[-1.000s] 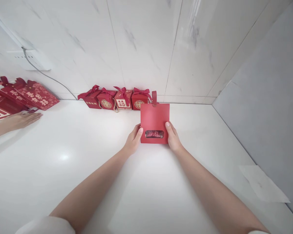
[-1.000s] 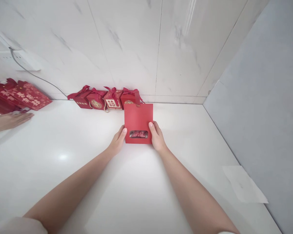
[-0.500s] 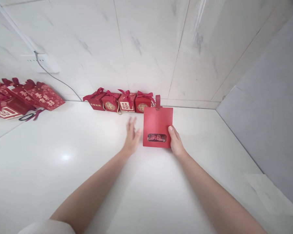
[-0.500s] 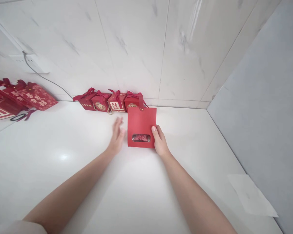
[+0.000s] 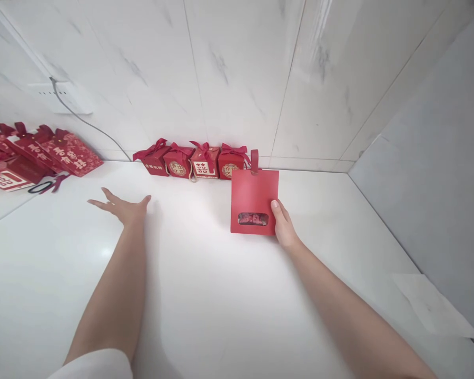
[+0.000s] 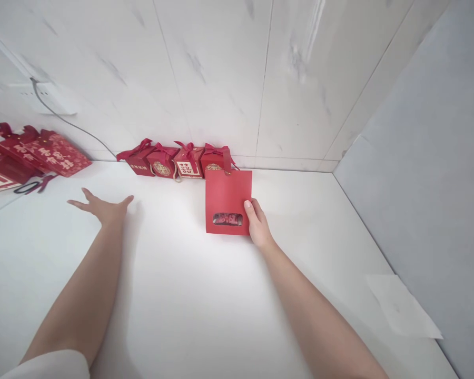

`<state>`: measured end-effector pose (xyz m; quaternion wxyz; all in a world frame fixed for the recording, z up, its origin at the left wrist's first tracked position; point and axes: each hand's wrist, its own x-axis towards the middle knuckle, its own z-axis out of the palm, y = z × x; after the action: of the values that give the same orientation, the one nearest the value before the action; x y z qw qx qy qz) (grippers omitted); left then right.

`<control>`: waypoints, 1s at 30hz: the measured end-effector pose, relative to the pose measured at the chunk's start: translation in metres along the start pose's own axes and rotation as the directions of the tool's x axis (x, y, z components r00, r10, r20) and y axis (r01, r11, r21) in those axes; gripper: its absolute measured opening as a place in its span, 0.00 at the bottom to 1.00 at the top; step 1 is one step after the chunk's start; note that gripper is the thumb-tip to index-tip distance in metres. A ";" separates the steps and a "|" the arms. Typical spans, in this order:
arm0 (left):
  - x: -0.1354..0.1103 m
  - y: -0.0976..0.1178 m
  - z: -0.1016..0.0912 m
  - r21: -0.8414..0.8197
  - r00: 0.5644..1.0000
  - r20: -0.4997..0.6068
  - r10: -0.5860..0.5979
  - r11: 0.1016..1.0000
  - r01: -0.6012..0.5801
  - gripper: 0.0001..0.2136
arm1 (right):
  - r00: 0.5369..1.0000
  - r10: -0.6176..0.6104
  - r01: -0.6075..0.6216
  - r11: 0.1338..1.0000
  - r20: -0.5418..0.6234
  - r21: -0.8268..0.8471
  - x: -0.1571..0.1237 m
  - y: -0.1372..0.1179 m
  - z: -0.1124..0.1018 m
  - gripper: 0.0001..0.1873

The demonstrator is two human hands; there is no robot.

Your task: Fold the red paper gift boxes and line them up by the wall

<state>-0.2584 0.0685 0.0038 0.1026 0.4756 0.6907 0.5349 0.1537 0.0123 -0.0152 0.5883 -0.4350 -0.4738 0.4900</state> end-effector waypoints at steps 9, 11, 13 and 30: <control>0.013 -0.006 0.011 -0.140 0.947 -0.227 -0.227 0.970 0.199 0.19 | 1.000 0.004 -0.004 1.000 0.006 -0.002 0.000 0.000 -0.001 0.28; 0.015 -0.008 0.012 -0.100 0.949 -0.221 -0.224 0.973 0.206 0.14 | 1.000 0.012 -0.012 1.000 0.006 0.000 -0.001 0.000 -0.001 0.27; 0.015 -0.006 0.012 -0.064 0.946 -0.265 -0.187 0.982 0.176 0.23 | 1.000 0.017 -0.017 1.000 0.006 0.007 -0.002 0.000 0.000 0.27; 0.013 -0.016 0.008 0.079 0.832 -0.547 -0.097 0.983 0.167 0.42 | 1.000 0.019 -0.019 1.000 0.008 -0.014 -0.004 0.000 0.001 0.25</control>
<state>-0.2686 0.0843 -0.0077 -0.0889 0.2621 0.7545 0.5951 0.1528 0.0082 -0.0152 0.5785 -0.4417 -0.4754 0.4941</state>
